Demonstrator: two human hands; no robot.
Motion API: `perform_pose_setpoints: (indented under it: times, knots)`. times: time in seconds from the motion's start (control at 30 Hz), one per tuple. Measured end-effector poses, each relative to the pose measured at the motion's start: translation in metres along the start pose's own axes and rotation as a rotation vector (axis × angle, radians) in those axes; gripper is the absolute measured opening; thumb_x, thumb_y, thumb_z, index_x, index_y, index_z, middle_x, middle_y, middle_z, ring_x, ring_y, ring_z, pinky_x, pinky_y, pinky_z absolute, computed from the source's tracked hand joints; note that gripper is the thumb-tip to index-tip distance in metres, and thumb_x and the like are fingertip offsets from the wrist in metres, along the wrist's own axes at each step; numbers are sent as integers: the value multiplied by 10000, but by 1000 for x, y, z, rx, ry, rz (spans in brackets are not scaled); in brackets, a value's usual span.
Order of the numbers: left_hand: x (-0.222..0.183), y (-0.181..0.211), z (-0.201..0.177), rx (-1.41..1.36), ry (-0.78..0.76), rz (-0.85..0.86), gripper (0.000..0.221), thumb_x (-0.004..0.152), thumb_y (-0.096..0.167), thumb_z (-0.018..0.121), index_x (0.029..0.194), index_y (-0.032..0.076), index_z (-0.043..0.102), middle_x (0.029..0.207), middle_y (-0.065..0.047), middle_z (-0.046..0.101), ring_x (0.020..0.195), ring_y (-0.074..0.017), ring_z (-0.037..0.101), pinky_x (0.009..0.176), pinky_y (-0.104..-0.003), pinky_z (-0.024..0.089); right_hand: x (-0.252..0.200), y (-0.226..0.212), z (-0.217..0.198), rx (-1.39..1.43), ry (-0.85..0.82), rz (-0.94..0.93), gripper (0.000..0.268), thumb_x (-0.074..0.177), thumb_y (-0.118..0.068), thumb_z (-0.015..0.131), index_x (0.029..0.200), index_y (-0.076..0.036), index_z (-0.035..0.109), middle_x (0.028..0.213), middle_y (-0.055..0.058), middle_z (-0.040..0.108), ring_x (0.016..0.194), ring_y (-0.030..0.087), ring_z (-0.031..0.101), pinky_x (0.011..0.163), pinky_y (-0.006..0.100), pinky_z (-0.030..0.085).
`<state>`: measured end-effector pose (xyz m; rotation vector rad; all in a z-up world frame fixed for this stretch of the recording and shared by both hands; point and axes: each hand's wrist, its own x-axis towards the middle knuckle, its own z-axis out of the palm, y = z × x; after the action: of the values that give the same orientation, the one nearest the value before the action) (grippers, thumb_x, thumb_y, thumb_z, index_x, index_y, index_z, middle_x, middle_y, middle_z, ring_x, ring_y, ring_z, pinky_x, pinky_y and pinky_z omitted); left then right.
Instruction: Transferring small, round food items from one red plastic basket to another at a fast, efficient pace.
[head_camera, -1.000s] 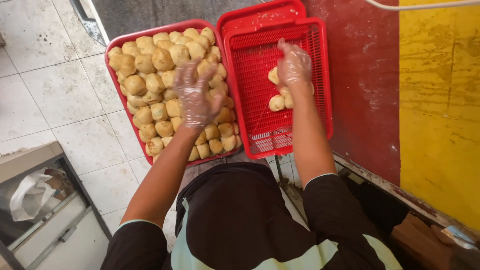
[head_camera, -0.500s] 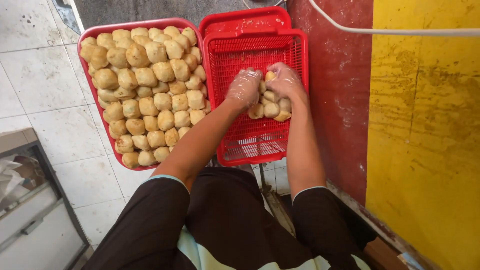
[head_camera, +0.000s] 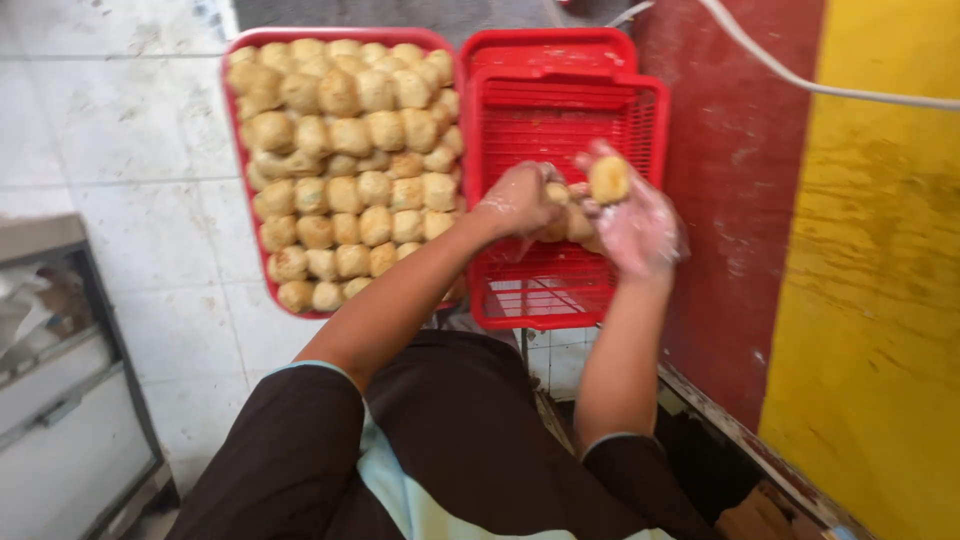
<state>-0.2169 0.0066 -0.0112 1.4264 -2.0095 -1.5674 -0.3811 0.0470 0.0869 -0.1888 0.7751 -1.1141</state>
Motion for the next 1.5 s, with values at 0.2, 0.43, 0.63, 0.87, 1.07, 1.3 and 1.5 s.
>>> perform_pose_setpoints:
  times: [0.2,0.43,0.63,0.87,1.07,1.3,1.5]
  knots:
    - [-138,-29,-120,-240,404,173,461,722,223,792,1121,86,607,1035,-201,650,1053,-431,595,907,-499,484,-13,52,29,-9,43,-3,542,930,-128,579,1404,68,405,1250,346,559,1028,423,658,794,394,636]
    - [-179,-165,-167,214,864,-159,379,699,208,750,1048,279,623,1110,25,584,1067,-202,597,900,-348,540,25,156,89,-274,107,-5,382,883,-134,646,1235,-19,556,1114,271,634,949,406,690,792,465,610]
    - [-201,-173,-182,245,848,297,366,668,39,772,946,152,563,1053,-52,582,1019,-289,564,887,-373,491,75,218,123,-811,57,-133,606,745,-48,848,1253,-12,520,1049,140,639,824,215,709,635,278,632]
    - [-204,-179,-186,213,735,93,460,638,206,853,970,172,538,1032,-92,619,972,-355,625,837,-468,524,105,262,136,-1613,353,-284,517,566,-498,898,1004,-307,700,841,-14,710,896,206,697,848,341,556]
    - [-201,-179,-198,127,684,44,415,682,218,765,1033,190,545,1041,-51,592,993,-330,623,828,-461,544,96,259,145,-1552,389,-269,513,593,-452,896,1040,-299,698,882,19,712,932,233,686,854,361,556]
    - [-208,-188,-200,213,696,63,439,675,211,846,1069,195,653,1130,-8,638,1121,-252,542,994,-355,456,91,257,149,-1570,420,-262,479,606,-403,880,1027,-263,698,888,54,714,913,258,690,830,384,559]
    - [-211,-184,-209,202,667,93,492,669,233,848,1120,142,673,1120,-71,650,1111,-299,546,1000,-383,455,100,269,151,-1604,330,-407,461,640,-370,859,1036,-208,685,925,98,711,949,302,673,857,423,539]
